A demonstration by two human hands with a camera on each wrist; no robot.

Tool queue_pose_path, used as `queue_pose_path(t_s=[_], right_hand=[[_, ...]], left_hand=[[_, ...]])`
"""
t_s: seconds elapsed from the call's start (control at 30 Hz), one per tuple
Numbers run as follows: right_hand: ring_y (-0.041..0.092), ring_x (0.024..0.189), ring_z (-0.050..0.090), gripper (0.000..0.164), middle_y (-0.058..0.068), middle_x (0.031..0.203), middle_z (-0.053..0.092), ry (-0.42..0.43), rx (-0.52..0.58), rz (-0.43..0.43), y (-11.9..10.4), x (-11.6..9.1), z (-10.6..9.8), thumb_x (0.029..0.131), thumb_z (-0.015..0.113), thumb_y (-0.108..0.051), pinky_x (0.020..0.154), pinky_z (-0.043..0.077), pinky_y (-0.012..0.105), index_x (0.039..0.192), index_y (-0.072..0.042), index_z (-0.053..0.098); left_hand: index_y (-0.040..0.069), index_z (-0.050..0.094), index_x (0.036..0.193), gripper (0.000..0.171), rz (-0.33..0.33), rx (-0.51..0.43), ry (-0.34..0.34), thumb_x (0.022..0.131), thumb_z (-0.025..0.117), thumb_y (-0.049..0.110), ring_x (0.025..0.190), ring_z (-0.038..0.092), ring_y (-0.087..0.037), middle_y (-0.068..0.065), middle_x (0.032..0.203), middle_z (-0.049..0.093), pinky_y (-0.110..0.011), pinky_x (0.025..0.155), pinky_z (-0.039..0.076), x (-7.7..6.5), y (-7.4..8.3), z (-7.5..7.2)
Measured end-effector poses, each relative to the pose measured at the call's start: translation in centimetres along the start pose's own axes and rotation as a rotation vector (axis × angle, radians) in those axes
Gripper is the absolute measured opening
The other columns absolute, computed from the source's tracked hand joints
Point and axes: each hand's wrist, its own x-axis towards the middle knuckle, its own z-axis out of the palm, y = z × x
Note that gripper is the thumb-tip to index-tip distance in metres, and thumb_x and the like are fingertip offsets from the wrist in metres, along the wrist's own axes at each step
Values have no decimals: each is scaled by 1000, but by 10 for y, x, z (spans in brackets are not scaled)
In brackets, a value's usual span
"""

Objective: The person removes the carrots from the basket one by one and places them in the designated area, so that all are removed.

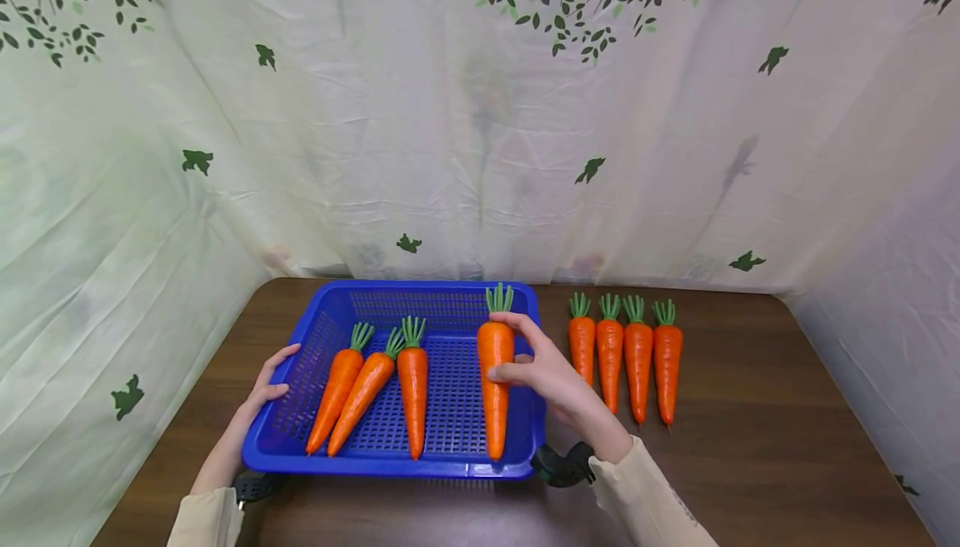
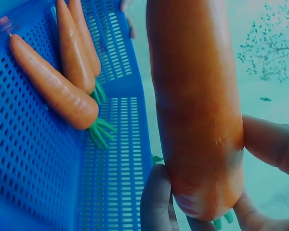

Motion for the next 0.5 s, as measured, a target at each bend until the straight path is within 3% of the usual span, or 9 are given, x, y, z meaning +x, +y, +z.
queue_pose_path(t_s=[0.4, 0.5], right_hand=[[31, 101, 58, 71, 15, 148, 20, 14, -27, 9, 2, -9, -14, 86, 64, -7, 84, 47, 38, 147, -11, 26], [31, 103, 59, 71, 15, 149, 19, 18, -36, 9, 3, -12, -16, 86, 64, -7, 84, 48, 37, 147, -10, 26]], left_hand=[[33, 49, 137, 74, 5, 0, 1, 81, 26, -10, 107, 50, -2, 14, 127, 49, -15, 86, 39, 0, 0, 0], [32, 48, 138, 76, 36, -1, -22, 80, 25, -11, 108, 50, -2, 14, 128, 49, -14, 87, 38, 1, -2, -2]])
